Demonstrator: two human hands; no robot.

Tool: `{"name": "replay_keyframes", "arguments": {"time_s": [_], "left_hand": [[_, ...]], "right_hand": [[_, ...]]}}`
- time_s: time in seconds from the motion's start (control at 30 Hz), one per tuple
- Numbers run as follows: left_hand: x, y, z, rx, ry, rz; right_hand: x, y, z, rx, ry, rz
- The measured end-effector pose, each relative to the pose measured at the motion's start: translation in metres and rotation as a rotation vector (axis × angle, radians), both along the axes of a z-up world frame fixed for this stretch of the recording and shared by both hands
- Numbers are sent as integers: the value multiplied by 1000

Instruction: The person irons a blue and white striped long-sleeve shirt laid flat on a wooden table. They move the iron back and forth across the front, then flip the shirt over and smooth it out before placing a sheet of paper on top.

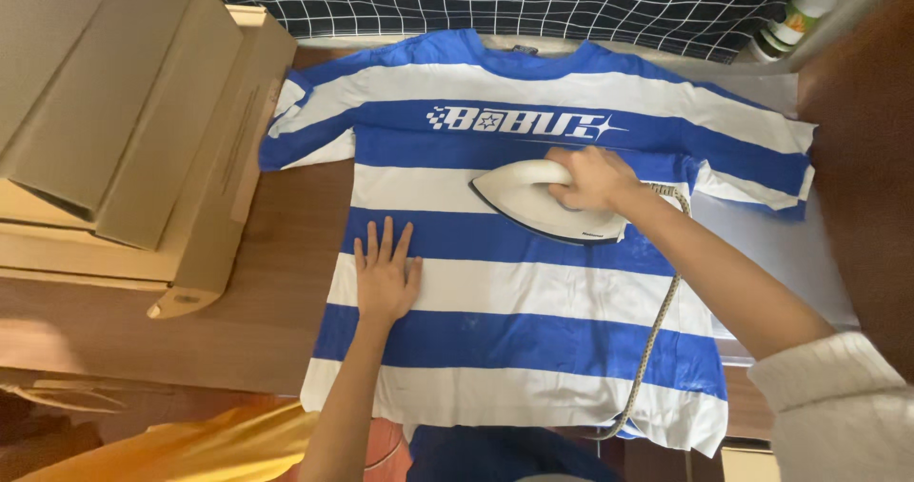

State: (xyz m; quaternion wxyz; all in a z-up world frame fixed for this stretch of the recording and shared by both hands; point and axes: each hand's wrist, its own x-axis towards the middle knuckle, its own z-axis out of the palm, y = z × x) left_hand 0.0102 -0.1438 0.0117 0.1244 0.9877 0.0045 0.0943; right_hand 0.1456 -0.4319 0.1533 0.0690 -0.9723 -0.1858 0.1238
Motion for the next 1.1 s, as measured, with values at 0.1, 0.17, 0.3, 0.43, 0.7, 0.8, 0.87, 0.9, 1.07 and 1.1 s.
{"name": "replay_keyframes", "arguments": {"time_s": [0.1,0.17,0.3,0.43,0.7,0.8,0.87,0.9,1.07,1.1], "left_hand": [[-2,-1,2,-10,3,3],[-1,0,-1,-3,0,1],[1,1,-9,11,-8,1],[0,3,-15,-1,-42,-22],[2,7,-25,-16,-141,-40],[2,7,-28,1,-135,-34],[2,7,-28,9,-139,-35],[2,7,-28,18,-143,-29],[3,8,-31,-17,-114,-32],[3,8,-31,-38,-96,-30]], "right_hand": [[-11,5,6,19,33,27],[-16,7,5,23,53,39],[-35,13,12,15,87,59],[-53,17,10,21,76,100],[-92,30,14,33,119,138],[-107,33,17,5,157,164],[-114,34,12,23,164,160],[-117,34,9,41,171,163],[-139,38,10,17,174,203],[-143,39,10,8,173,220]]}}
